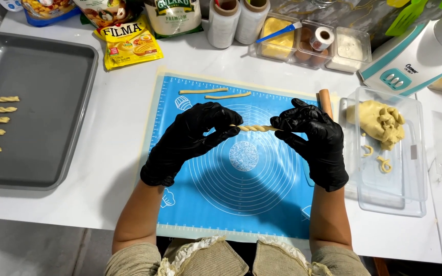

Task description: Twisting strips of dough into spiral shapes using hands and a wooden stick, then arranging them on a baking tray.

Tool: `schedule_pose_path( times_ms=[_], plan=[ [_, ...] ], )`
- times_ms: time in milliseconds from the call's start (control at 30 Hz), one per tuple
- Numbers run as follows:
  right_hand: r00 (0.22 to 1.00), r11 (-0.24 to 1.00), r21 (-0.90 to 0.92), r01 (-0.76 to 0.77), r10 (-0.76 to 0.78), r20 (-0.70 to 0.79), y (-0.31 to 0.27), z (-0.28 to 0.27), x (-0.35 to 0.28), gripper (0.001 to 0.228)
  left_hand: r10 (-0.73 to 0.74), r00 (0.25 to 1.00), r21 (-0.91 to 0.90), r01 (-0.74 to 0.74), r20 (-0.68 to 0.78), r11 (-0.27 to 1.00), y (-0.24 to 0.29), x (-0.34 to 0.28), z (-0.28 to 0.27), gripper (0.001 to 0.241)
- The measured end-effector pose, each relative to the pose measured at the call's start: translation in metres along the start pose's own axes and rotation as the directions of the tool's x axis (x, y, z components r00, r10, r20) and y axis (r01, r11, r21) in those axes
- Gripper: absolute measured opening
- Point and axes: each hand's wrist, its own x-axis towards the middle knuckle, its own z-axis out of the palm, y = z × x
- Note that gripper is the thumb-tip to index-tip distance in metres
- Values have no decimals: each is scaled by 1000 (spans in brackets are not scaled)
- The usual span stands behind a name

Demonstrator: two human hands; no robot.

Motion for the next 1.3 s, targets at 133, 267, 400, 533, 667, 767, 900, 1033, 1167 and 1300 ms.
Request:
schedule_pose_path(
  times_ms=[133,267,400,533,667,767,900,1033,1167,1300],
  plan=[
    [994,989,-104,104,-101,31,9,3,-2,22,29,1000,52,-29,4,998,-11,-4,2,10],
    [988,986,-83,147,-143,50,9,6,0,22,28,999,174,-31,25,984,-20,-10,-2,10],
    [995,996,-14,90,-90,38,14,13,-1,27,61,997,209,-69,47,975,-35,-11,-4,16],
    [994,994,96,47,-57,98,8,31,7,24,31,998,219,-43,59,975,-35,-18,-24,18],
    [973,975,220,16,-66,221,-5,58,25,24,18,999,360,-33,46,932,-27,-34,-64,21],
    [936,977,198,75,-138,323,-7,96,44,22,-264,958,419,195,115,887,-28,-54,-106,26],
    [884,963,254,87,-193,426,-15,166,66,21,-453,890,502,366,58,784,-36,-96,-163,25],
    [809,936,349,49,-243,535,-25,246,85,22,-671,739,392,636,-62,665,-52,-143,-224,7],
    [757,972,237,-13,-145,638,-42,321,105,20,-753,645,406,727,-127,554,-56,-174,-278,12],
    [735,966,151,210,-258,627,-7,412,124,18,-652,747,653,560,-130,510,-130,-215,-357,22]
  ],
)
